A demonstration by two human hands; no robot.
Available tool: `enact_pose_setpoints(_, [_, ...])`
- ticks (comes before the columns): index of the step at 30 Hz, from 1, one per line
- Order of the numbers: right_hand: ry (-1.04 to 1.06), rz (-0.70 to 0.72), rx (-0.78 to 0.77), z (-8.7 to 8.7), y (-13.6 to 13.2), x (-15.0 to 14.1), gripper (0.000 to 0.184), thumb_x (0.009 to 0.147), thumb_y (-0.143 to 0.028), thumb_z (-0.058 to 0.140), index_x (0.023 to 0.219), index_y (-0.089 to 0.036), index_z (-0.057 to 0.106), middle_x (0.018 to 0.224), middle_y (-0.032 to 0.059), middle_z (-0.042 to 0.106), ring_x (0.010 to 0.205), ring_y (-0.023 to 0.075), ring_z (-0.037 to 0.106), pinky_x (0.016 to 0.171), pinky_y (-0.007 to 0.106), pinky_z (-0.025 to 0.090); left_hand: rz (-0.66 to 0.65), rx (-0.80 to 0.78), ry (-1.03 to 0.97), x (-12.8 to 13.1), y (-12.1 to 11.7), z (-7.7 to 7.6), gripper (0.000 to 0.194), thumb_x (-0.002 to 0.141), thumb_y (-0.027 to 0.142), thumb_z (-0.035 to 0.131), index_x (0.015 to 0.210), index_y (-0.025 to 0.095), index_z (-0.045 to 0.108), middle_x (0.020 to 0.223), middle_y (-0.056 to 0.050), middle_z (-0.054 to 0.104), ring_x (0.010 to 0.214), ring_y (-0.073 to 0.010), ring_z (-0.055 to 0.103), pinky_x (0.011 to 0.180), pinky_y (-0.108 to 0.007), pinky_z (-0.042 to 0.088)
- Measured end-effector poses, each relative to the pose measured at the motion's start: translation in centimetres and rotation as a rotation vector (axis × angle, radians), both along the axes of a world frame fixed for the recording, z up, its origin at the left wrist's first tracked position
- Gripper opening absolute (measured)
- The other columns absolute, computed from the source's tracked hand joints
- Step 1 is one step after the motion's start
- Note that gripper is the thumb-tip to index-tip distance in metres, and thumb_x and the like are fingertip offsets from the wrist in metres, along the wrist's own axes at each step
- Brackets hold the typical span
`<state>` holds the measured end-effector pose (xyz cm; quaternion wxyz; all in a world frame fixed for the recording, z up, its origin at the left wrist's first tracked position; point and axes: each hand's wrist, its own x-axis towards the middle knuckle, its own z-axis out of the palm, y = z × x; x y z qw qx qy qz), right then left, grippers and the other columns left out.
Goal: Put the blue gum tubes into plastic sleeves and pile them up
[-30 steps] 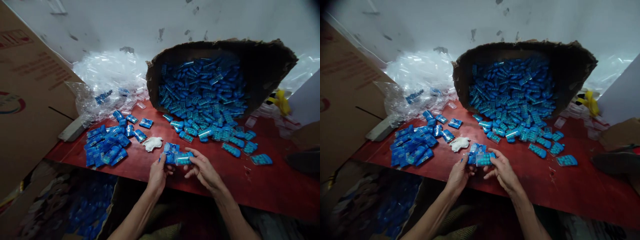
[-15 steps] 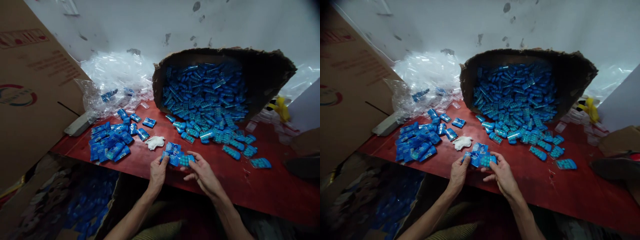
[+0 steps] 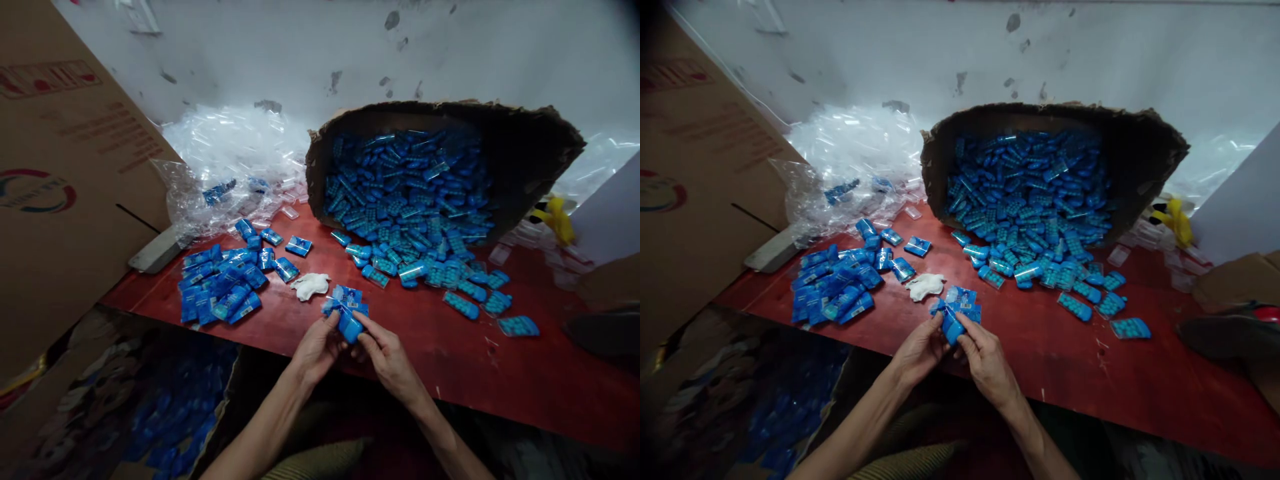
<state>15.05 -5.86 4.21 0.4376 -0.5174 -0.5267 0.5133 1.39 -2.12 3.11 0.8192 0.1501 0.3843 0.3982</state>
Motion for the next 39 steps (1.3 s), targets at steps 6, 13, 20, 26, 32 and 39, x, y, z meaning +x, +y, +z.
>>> enact_pose_setpoints(6, [0.297, 0.155, -0.114, 0.1, 1.5, 1.3, 0.053, 0.076, -0.030, 0.051, 0.126, -0.029, 0.035, 0.103, 0.0033, 0.049, 0.066, 0.0100, 0.054, 0.058, 0.025, 0.048, -0.217, 0.118, -0.033, -1.1, 0.8, 1.2, 0.021, 0.070, 0.031, 0.059, 0.079, 0.012, 0.062, 0.063, -0.004, 0.060, 0.047, -0.0077, 0.051, 0.047, -0.018, 0.039])
enact_pose_setpoints(13, [0.011, 0.306, -0.036, 1.8, 2.0, 2.6, 0.056, 0.075, -0.023, 0.052, 0.127, -0.031, 0.034, 0.111, 0.0013, 0.048, 0.087, 0.0135, 0.051, 0.085, 0.031, 0.038, -0.315, 0.151, -0.026, -1.6, 1.1, 1.7, 0.034, 0.067, 0.027, 0.061, 0.098, 0.016, 0.059, 0.068, -0.005, 0.061, 0.043, -0.0079, 0.047, 0.041, -0.019, 0.035])
enact_pose_setpoints(20, [0.065, 0.320, -0.036, 1.1, 1.9, 2.3, 0.052, 0.076, -0.023, 0.051, 0.126, -0.029, 0.037, 0.118, 0.0014, 0.049, 0.099, 0.0169, 0.050, 0.090, 0.033, 0.035, -0.250, 0.142, -0.002, -0.6, 0.6, 1.8, 0.026, 0.065, 0.031, 0.064, 0.082, 0.012, 0.061, 0.065, -0.005, 0.060, 0.049, -0.0094, 0.051, 0.045, -0.020, 0.037])
enact_pose_setpoints(26, [0.029, 0.185, 0.030, 0.2, 1.7, 1.7, 0.045, 0.081, -0.030, 0.046, 0.125, -0.024, 0.040, 0.116, 0.0038, 0.052, 0.096, 0.0174, 0.052, 0.089, 0.032, 0.036, -0.055, 0.094, -0.042, 1.3, -0.7, 0.7, 0.022, 0.069, 0.034, 0.061, 0.073, 0.012, 0.060, 0.063, -0.002, 0.060, 0.051, -0.0092, 0.054, 0.046, -0.019, 0.039])
enact_pose_setpoints(32, [-0.047, 0.128, 0.037, -1.4, 2.3, 1.8, 0.041, 0.081, -0.032, 0.045, 0.121, -0.023, 0.042, 0.096, 0.0025, 0.055, 0.067, 0.0107, 0.052, 0.068, 0.025, 0.044, 0.081, 0.109, 0.005, -1.0, 0.5, 2.5, 0.017, 0.073, 0.029, 0.057, 0.078, 0.013, 0.059, 0.064, -0.003, 0.062, 0.051, -0.0116, 0.057, 0.044, -0.020, 0.041])
enact_pose_setpoints(39, [-0.566, -0.081, 0.239, -2.7, 5.8, 2.3, 0.026, 0.081, -0.028, 0.045, 0.104, -0.019, 0.055, 0.093, 0.0050, 0.055, 0.083, 0.0157, 0.052, 0.075, 0.026, 0.040, 0.663, 0.237, 0.048, -9.6, 7.5, 6.7, 0.042, 0.082, 0.046, 0.034, 0.094, 0.009, 0.051, 0.088, -0.014, 0.063, 0.084, -0.0209, 0.061, 0.064, -0.030, 0.051])
